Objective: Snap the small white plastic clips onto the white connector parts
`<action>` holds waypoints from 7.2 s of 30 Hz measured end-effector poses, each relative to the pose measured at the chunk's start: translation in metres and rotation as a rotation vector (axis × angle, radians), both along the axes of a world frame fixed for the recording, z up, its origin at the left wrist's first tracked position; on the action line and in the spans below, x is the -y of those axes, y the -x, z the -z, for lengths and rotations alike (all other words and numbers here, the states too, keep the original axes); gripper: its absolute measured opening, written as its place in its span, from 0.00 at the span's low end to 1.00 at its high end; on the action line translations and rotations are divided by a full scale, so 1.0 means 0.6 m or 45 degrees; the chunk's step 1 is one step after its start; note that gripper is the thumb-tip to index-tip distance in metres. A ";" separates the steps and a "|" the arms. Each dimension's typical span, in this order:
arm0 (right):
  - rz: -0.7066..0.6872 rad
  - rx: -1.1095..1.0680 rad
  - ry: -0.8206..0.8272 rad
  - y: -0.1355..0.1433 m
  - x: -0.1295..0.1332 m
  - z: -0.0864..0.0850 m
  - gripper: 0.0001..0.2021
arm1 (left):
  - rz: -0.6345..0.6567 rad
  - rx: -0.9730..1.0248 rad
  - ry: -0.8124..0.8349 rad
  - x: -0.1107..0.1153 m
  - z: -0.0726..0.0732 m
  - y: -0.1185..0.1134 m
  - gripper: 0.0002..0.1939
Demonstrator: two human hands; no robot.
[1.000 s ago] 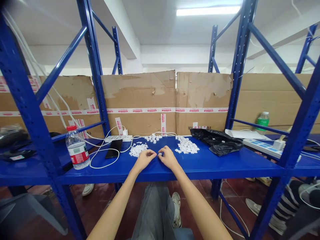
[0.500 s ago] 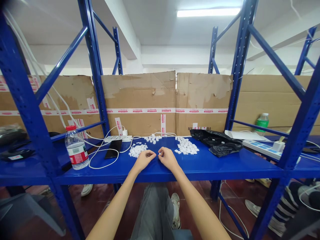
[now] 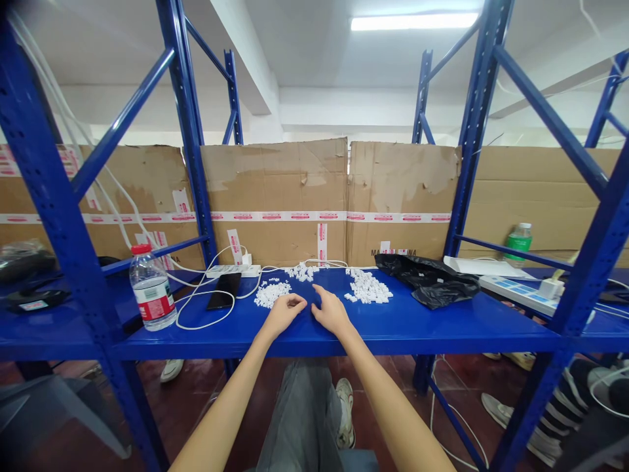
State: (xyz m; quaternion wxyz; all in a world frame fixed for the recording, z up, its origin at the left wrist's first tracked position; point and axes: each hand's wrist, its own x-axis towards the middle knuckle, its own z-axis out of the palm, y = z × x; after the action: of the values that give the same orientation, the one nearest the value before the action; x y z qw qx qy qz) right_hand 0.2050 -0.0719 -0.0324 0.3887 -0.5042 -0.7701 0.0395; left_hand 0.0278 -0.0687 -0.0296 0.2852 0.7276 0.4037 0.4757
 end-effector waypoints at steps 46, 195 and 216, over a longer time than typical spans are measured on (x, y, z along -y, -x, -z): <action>-0.133 0.171 -0.003 -0.006 -0.008 0.004 0.11 | -0.919 -0.902 -0.177 0.038 -0.024 -0.015 0.14; -0.256 0.154 0.128 -0.005 -0.012 0.006 0.11 | -0.275 -0.449 -0.402 0.019 -0.011 -0.001 0.19; -0.289 0.043 0.025 -0.003 -0.006 0.004 0.09 | -0.389 -0.729 -0.247 0.038 -0.024 -0.010 0.19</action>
State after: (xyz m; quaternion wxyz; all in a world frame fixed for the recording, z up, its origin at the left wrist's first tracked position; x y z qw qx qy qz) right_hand 0.2070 -0.0685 -0.0346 0.3639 -0.4179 -0.8283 0.0823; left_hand 0.0340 -0.0917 -0.0151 0.0154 0.7866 0.5246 0.3255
